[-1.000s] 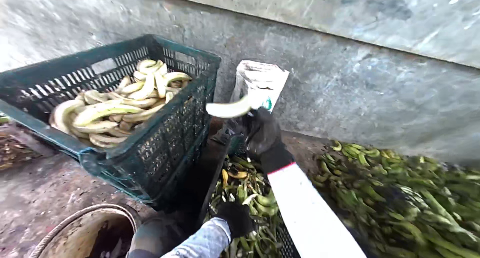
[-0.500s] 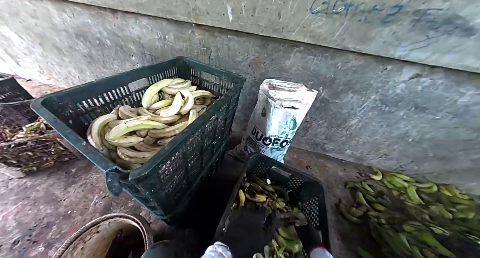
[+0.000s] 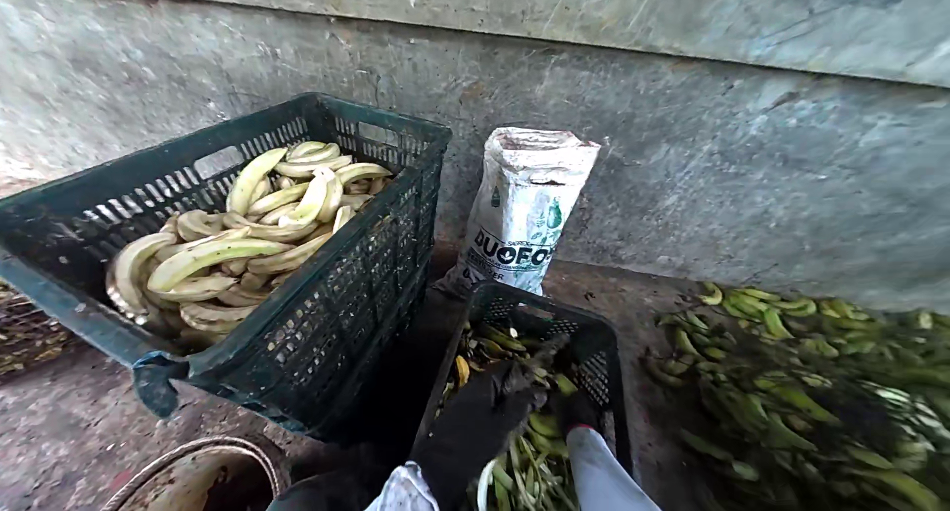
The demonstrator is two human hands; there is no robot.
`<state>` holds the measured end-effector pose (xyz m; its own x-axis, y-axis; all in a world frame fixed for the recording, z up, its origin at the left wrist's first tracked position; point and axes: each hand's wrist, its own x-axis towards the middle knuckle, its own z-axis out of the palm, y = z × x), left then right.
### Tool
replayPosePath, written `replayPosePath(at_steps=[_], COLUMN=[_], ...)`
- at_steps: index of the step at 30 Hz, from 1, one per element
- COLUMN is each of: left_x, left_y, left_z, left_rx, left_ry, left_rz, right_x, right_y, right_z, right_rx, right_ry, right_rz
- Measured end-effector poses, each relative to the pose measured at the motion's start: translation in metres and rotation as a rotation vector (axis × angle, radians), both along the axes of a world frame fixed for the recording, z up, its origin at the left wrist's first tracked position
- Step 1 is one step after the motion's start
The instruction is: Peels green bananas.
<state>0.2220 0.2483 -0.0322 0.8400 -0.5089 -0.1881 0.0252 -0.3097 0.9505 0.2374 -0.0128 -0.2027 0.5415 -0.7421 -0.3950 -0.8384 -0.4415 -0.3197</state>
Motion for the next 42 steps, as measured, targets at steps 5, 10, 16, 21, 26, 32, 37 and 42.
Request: replayPosePath(at_steps=[5,10,16,21,26,32,37,42], left_x=[-0.005,-0.010,-0.041,-0.069,-0.080,-0.083,-0.068,-0.055], left_y=[0.002,-0.007,-0.034,-0.056,-0.082,-0.073,-0.059,-0.052], left_z=[-0.002,-0.019,-0.020,-0.046,-0.003,-0.065,-0.006,0.043], left_rx=[-0.041,-0.086,-0.225,-0.369,-0.595,-0.038,-0.008,0.274], left_ry=[0.038,-0.021,0.118,0.203,0.112,0.429,-0.042,-0.497], left_rz=[0.096,0.045,0.037,0.010,0.031,-0.127,-0.266,-0.459], right_x=[-0.019,-0.045,-0.088,-0.107,-0.130,-0.138,-0.125,-0.120], right_y=[-0.006,-0.029,-0.015,0.006,-0.005,-0.022,-0.047,-0.034], right_z=[0.020,0.102,0.144,0.149,0.174,0.211,0.193,0.177], right_rx=[0.067,0.167,0.678,0.673,0.633,0.788,1.015,1.188], right_ry=[-0.278,-0.653,-1.110,-1.194,-1.241,-1.364,-1.369,-1.299], right_rz=[0.031,0.144,-0.035,-0.015,0.078,0.151,0.161,0.152])
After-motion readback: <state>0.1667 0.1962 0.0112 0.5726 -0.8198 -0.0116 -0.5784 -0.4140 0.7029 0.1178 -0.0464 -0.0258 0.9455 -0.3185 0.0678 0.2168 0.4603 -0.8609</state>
